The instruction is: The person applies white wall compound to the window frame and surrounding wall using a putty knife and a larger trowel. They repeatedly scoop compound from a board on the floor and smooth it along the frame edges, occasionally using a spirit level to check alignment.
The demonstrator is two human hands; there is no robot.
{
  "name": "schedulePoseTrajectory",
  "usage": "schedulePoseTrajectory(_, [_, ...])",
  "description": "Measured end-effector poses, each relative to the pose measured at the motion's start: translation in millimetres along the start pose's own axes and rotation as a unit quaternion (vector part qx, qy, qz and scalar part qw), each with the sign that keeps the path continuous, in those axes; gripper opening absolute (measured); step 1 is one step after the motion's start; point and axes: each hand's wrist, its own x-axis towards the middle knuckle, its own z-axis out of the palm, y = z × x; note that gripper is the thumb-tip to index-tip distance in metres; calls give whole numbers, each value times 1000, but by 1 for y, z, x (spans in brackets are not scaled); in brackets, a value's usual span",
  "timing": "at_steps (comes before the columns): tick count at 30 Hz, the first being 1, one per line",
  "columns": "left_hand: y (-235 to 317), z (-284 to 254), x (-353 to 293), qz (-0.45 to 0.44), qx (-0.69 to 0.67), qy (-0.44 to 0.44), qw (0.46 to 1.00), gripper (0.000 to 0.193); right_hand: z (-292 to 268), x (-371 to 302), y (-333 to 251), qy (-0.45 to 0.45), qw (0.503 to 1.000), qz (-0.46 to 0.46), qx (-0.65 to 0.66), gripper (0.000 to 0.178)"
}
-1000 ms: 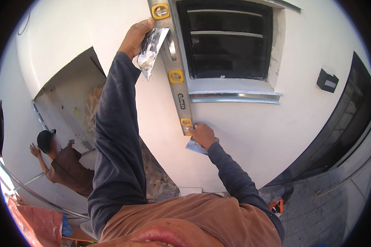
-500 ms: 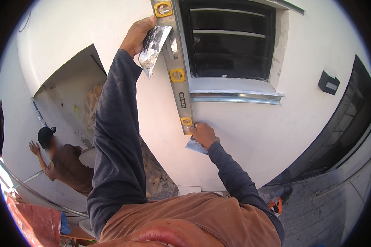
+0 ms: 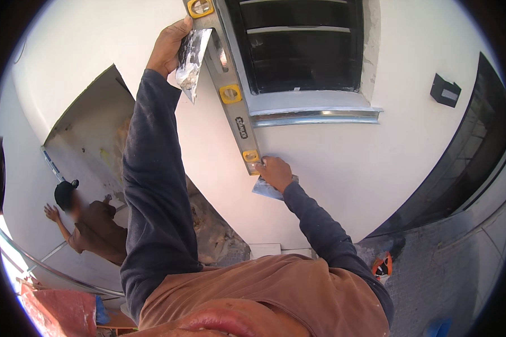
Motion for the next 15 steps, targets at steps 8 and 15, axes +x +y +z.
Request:
schedulePoseTrajectory(8, [21,127,-104,92,0,-37,995,47,2,-99,62,-25,992,96,79,44])
schedulePoseTrajectory(15, [-81,199,-178,-16,-33,-163,986,26,-44,-199,87,-31,930,363,48,61])
